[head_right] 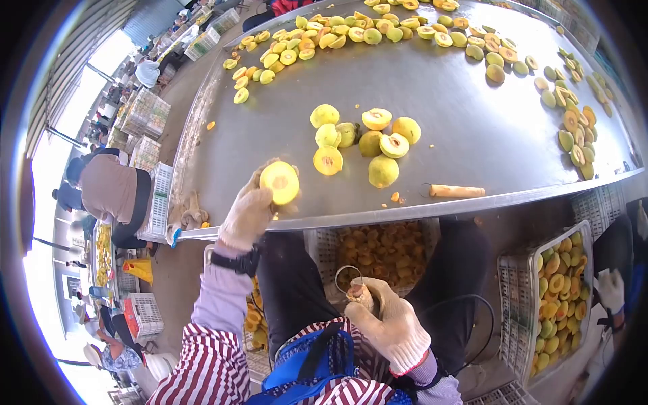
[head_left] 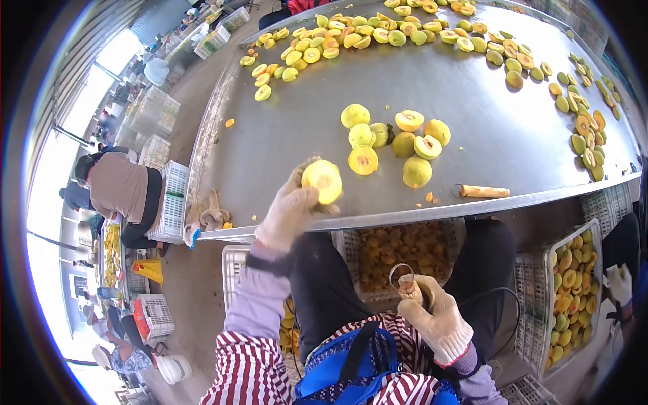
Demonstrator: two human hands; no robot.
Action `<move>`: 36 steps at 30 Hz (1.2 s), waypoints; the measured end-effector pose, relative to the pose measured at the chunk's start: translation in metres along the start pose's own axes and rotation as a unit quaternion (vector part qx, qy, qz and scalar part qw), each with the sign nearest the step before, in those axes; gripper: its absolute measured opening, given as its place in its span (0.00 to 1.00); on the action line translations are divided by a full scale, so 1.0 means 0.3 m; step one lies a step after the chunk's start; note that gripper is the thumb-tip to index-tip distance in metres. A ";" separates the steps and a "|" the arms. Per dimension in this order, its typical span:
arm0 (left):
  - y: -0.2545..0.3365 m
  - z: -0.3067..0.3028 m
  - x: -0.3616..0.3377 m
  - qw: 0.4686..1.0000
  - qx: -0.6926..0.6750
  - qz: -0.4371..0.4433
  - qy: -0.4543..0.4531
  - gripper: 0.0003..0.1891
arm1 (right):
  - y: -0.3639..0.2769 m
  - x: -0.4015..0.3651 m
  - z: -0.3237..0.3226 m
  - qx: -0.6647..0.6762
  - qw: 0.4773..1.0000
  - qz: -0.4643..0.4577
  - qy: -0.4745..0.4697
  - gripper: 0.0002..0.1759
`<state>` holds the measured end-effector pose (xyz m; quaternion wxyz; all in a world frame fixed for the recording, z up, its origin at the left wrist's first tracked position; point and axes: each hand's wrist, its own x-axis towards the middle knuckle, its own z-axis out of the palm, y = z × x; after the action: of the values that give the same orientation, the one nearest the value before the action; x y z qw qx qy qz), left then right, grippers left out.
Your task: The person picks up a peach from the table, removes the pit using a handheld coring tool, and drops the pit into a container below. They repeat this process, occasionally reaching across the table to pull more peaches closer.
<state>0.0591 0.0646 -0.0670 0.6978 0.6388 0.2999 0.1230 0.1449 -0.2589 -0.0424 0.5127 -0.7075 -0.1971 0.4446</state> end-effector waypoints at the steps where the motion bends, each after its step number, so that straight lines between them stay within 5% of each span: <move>1: -0.003 0.067 -0.058 0.993 -0.101 0.041 -0.034 0.41 | -0.014 -0.002 0.006 -0.036 0.999 -0.036 0.009 0.25; 2: -0.004 0.124 -0.105 0.974 -0.200 0.082 -0.069 0.42 | -0.022 -0.004 0.015 -0.036 0.999 -0.035 0.009 0.25; 5: -0.025 0.215 -0.207 0.941 -0.321 0.015 -0.107 0.39 | -0.036 -0.016 0.040 -0.058 0.990 -0.128 0.018 0.22; 12: 0.019 0.405 -0.348 0.960 -0.274 0.022 -0.047 0.40 | -0.084 -0.075 0.056 -0.100 0.976 -0.185 0.053 0.15; 13: 0.018 0.409 -0.357 0.943 -0.321 0.025 -0.089 0.32 | -0.084 -0.080 0.055 -0.100 0.976 -0.184 0.057 0.15; 17: 0.039 0.460 -0.406 0.957 -0.275 0.063 -0.070 0.27 | -0.089 -0.102 0.054 -0.134 0.965 -0.211 0.079 0.16; 25: 0.036 0.539 -0.468 0.953 -0.243 0.178 -0.026 0.32 | -0.064 -0.126 0.060 -0.175 0.944 -0.255 0.113 0.19; 29: 0.024 0.576 -0.474 0.945 -0.152 0.288 0.020 0.26 | -0.069 -0.146 0.037 -0.091 0.983 -0.159 0.023 0.17; 32: 0.043 0.523 -0.457 0.969 -0.057 0.235 -0.043 0.22 | -0.069 -0.152 0.014 0.074 0.993 -0.041 -0.078 0.15; 34: 0.062 0.531 -0.451 0.973 -0.016 0.231 -0.023 0.20 | -0.074 -0.158 -0.014 0.167 0.975 0.036 -0.139 0.13; 36: 0.061 0.541 -0.431 0.938 0.026 0.344 -0.042 0.22 | -0.093 -0.161 -0.050 0.278 0.930 0.089 -0.222 0.12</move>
<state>0.0543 -0.1370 -0.0148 0.6083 0.7252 0.0358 0.3206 0.1370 -0.2916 0.0046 0.5906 -0.4343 -0.1107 0.6711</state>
